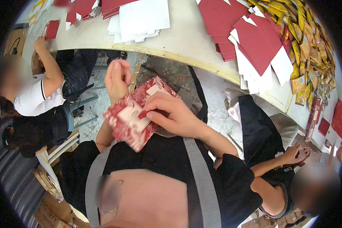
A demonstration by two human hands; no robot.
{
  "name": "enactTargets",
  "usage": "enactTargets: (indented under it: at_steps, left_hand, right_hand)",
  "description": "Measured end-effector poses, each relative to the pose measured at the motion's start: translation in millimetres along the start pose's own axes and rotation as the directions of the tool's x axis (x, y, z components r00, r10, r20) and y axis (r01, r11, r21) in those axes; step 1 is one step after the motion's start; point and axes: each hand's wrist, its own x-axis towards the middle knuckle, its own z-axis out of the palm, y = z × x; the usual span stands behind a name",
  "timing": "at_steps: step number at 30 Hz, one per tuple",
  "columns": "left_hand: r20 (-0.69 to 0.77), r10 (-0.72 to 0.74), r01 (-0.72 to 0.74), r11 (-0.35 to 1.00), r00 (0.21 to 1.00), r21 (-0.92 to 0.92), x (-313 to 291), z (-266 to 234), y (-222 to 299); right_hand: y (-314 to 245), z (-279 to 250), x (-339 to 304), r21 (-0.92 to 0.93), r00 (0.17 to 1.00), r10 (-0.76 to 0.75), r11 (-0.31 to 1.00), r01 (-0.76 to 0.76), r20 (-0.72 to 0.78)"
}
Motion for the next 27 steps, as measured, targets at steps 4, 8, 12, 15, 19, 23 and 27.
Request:
enactTargets:
  at_steps: [4,8,12,15,19,23,27]
  left_hand:
    - [-0.128,-0.216,0.211,0.976,0.968,-0.049,-54.6,-28.7,14.8]
    - [0.062,-0.543,0.527,0.773,0.838,-0.354,-107.1,-70.8,33.5]
    - [0.205,-0.466,0.509,0.808,0.861,-0.298,-110.7,-59.6,39.4]
    - [0.304,-0.435,0.523,0.781,0.847,-0.341,-78.5,-47.8,46.6]
    - [0.368,-0.256,0.44,0.66,0.894,-0.609,-58.5,-63.9,34.8]
    - [0.374,-0.102,0.362,0.573,0.922,-0.735,-39.4,-59.4,41.2]
    - [0.388,-0.095,0.359,0.623,0.917,-0.695,-31.0,-57.3,39.3]
  right_hand:
    - [27.3,8.9,-11.1,0.259,0.939,0.343,0.908,-0.329,-0.008]
    - [37.9,20.8,-5.9,0.358,0.885,0.427,0.868,-0.343,-0.187]
    - [33.3,32.3,9.0,-0.059,0.966,0.195,0.976,-0.207,-0.172]
    - [36.8,35.2,20.3,-0.115,0.965,0.094,0.985,-0.125,-0.243]
    - [27.4,16.7,27.1,0.173,0.887,0.342,0.938,-0.301,-0.31]
    - [11.7,2.6,32.5,0.253,0.853,0.393,0.913,-0.319,-0.344]
    - [8.3,-2.5,33.4,0.246,0.862,0.377,0.92,-0.306,-0.34]
